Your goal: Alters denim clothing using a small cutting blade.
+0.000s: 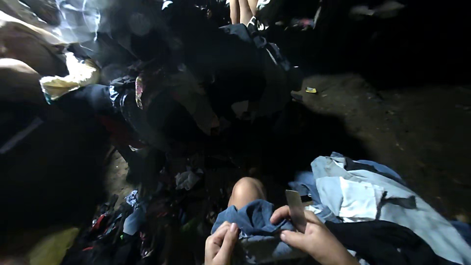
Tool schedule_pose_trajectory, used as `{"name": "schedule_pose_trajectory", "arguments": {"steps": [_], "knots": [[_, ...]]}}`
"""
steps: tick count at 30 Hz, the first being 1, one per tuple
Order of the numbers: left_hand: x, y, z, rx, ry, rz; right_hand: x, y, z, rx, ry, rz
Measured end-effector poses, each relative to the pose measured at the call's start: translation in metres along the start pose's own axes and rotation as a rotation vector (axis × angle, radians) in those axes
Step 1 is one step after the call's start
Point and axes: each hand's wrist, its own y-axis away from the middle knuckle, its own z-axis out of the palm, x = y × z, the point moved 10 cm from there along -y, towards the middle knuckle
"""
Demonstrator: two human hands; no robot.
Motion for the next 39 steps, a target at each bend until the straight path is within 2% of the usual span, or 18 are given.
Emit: {"name": "schedule_pose_trajectory", "arguments": {"steps": [3, 5, 8, 10, 13, 16, 19, 21, 27, 30, 32, 35, 39], "knots": [[-0.013, 0.001, 0.005, -0.031, 0.12, -0.131, 0.007, -0.004, 0.0, -0.034, -0.044, 0.017], [-0.01, 0.0, 0.003, -0.063, 0.083, -0.108, 0.003, -0.006, 0.001, -0.047, -0.08, 0.003], [0.006, -0.004, -0.002, -0.118, -0.231, 0.054, -0.006, -0.007, 0.0, -0.037, -0.102, -0.062], [0.008, -0.002, -0.003, -0.183, -0.38, 0.084, -0.008, -0.008, -0.005, 0.013, -0.053, -0.094], [0.012, -0.001, -0.013, -0.228, -0.44, 0.204, -0.021, -0.01, -0.019, 0.124, 0.193, -0.199], [0.042, 0.006, -0.013, -0.21, -0.486, 0.44, -0.039, -0.003, -0.031, 0.258, 0.446, -0.457], [0.063, 0.017, -0.006, -0.146, -0.624, 0.623, -0.04, 0.006, -0.034, 0.298, 0.45, -0.633], [0.06, 0.021, -0.009, -0.095, -0.644, 0.659, -0.027, 0.007, -0.038, 0.281, 0.353, -0.609], [0.03, 0.026, -0.026, -0.057, -0.612, 0.558, 0.012, 0.006, -0.032, 0.245, 0.208, -0.383], [0.02, 0.023, -0.032, -0.191, -0.504, 0.415, 0.011, 0.004, -0.028, 0.164, 0.176, -0.401], [0.031, 0.015, -0.034, -0.202, -0.462, 0.418, 0.001, 0.004, -0.024, 0.11, 0.18, -0.452], [0.065, -0.002, -0.004, -0.253, -0.498, 0.518, -0.017, 0.007, -0.014, 0.048, 0.227, -0.57], [0.068, -0.015, 0.062, -0.602, -0.515, 0.534, -0.033, 0.012, -0.011, 0.066, 0.282, -0.645]]}}
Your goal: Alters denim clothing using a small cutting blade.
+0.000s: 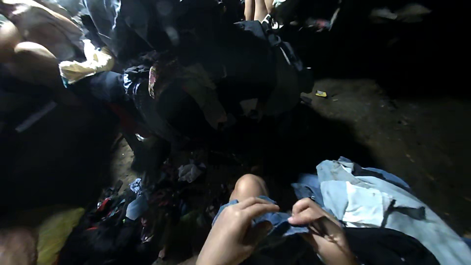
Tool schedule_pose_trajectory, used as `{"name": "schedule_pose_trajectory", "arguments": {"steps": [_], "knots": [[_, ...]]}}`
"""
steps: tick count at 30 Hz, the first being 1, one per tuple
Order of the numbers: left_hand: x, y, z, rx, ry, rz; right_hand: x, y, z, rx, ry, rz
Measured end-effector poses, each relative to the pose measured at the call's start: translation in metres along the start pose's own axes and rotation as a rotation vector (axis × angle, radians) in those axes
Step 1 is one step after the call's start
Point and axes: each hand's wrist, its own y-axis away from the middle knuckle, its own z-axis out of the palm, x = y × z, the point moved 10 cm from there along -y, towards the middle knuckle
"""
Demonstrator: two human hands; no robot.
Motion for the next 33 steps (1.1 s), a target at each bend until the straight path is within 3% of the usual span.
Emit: {"name": "schedule_pose_trajectory", "arguments": {"steps": [3, 7, 10, 13, 17, 22, 24, 29, 31, 33], "knots": [[-0.001, -0.007, 0.015, -0.089, -0.027, 0.011, -0.002, 0.001, -0.006, 0.036, -0.003, 0.002], [-0.008, -0.001, 0.004, 0.096, -0.136, -0.044, 0.002, 0.003, -0.005, 0.026, -0.019, 0.034], [-0.006, 0.004, -0.009, 0.271, -0.181, -0.059, 0.011, 0.004, -0.003, -0.016, -0.174, 0.193], [0.004, 0.006, 0.013, 0.17, -0.252, -0.109, 0.017, 0.006, 0.002, -0.034, -0.279, 0.428], [0.007, 0.012, 0.03, 0.278, -0.49, -0.153, 0.021, 0.004, 0.004, -0.009, -0.283, 0.447], [-0.002, 0.02, 0.023, 0.349, -0.282, -0.216, 0.025, 0.008, 0.007, 0.019, -0.332, 0.541], [-0.008, 0.021, 0.024, 0.342, -0.205, -0.256, 0.02, 0.007, 0.007, 0.02, -0.291, 0.48], [-0.017, 0.027, 0.023, 0.388, -0.116, -0.382, -0.007, -0.004, 0.006, 0.002, -0.02, 0.06], [-0.023, 0.029, 0.024, 0.379, -0.032, -0.436, -0.013, -0.005, 0.006, 0.023, 0.009, 0.04], [-0.03, 0.03, 0.026, 0.376, 0.181, -0.471, -0.006, -0.001, 0.006, 0.061, -0.059, 0.184]]}}
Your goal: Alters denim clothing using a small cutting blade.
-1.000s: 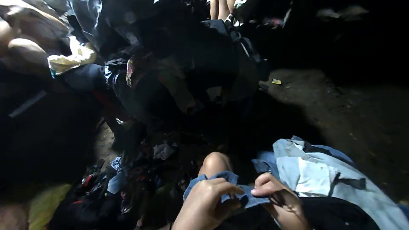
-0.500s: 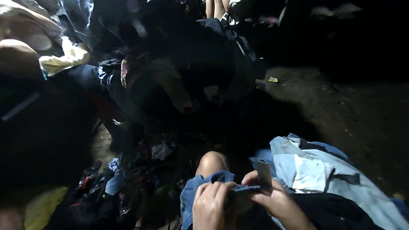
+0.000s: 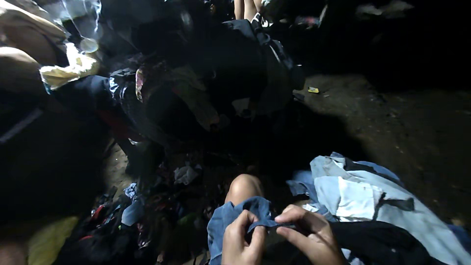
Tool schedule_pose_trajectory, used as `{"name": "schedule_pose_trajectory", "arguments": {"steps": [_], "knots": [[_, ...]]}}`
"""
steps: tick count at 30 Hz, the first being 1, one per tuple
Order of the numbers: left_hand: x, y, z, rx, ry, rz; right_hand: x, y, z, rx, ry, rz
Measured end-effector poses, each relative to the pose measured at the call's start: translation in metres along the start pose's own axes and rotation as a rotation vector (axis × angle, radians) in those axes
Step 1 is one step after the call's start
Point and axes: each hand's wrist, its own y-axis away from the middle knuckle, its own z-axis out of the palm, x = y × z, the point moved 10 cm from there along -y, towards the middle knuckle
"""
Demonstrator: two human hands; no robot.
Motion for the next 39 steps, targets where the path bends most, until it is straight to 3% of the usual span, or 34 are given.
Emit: {"name": "schedule_pose_trajectory", "arguments": {"steps": [3, 6, 11, 17, 22, 25, 32, 39], "knots": [[-0.011, 0.0, 0.005, -0.07, 0.277, -0.114, 0.016, 0.008, 0.006, 0.021, -0.165, 0.236], [-0.014, 0.003, 0.007, -0.05, 0.363, -0.185, 0.025, 0.011, 0.013, -0.052, -0.181, 0.351], [-0.021, 0.01, 0.012, -0.059, 0.42, -0.234, 0.01, -0.001, 0.008, -0.162, 0.064, 0.158], [-0.029, 0.01, 0.007, -0.02, 0.487, -0.266, 0.009, -0.004, 0.018, -0.226, 0.099, 0.133], [-0.032, 0.011, 0.0, 0.06, 0.509, -0.285, -0.017, 0.001, 0.015, -0.276, 0.647, 0.042], [-0.03, 0.011, -0.001, 0.064, 0.501, -0.285, -0.039, 0.003, 0.006, -0.272, 0.803, -0.072], [-0.018, 0.01, 0.006, -0.06, 0.497, -0.206, -0.037, 0.01, 0.001, -0.367, 0.845, -0.11], [-0.009, 0.008, 0.007, -0.207, 0.309, -0.131, -0.028, 0.012, 0.009, -0.392, 0.811, -0.212]]}}
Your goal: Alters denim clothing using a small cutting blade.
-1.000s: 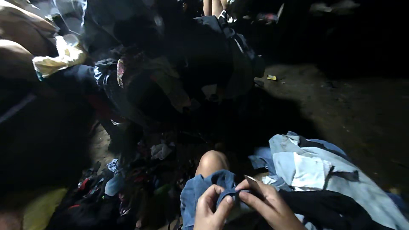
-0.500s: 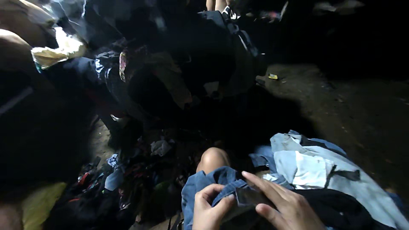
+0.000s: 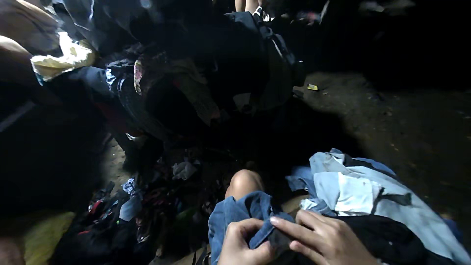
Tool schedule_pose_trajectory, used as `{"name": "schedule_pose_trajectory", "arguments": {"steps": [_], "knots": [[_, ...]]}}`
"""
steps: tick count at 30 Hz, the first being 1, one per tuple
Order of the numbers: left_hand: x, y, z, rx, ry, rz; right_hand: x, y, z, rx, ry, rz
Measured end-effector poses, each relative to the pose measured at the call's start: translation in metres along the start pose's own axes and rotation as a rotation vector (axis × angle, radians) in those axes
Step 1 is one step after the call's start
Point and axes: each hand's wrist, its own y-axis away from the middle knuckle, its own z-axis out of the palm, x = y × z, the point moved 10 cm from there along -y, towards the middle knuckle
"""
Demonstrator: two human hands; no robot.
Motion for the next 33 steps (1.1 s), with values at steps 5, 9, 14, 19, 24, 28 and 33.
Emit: {"name": "schedule_pose_trajectory", "arguments": {"steps": [5, 9, 14, 19, 24, 28, 33], "knots": [[0.003, -0.002, -0.006, -0.102, -0.267, 0.058, 0.022, 0.011, 0.023, -0.021, -0.45, 0.223], [0.007, 0.002, -0.018, 0.012, -0.29, 0.142, 0.023, 0.016, 0.036, -0.058, -0.793, 0.353], [0.002, 0.012, -0.003, 0.162, -0.022, -0.002, 0.011, 0.012, 0.023, 0.034, -0.37, 0.306], [-0.008, 0.016, 0.002, 0.2, 0.073, 0.012, -0.004, 0.009, 0.007, 0.071, -0.141, 0.236], [-0.006, 0.017, 0.001, 0.258, 0.125, 0.053, -0.005, 0.01, 0.004, 0.08, -0.158, 0.251], [-0.006, 0.018, -0.003, 0.323, 0.064, 0.027, -0.009, 0.008, 0.003, 0.047, -0.062, 0.22], [-0.006, 0.019, 0.002, 0.299, 0.014, 0.005, -0.016, 0.002, 0.006, 0.011, -0.052, 0.16]]}}
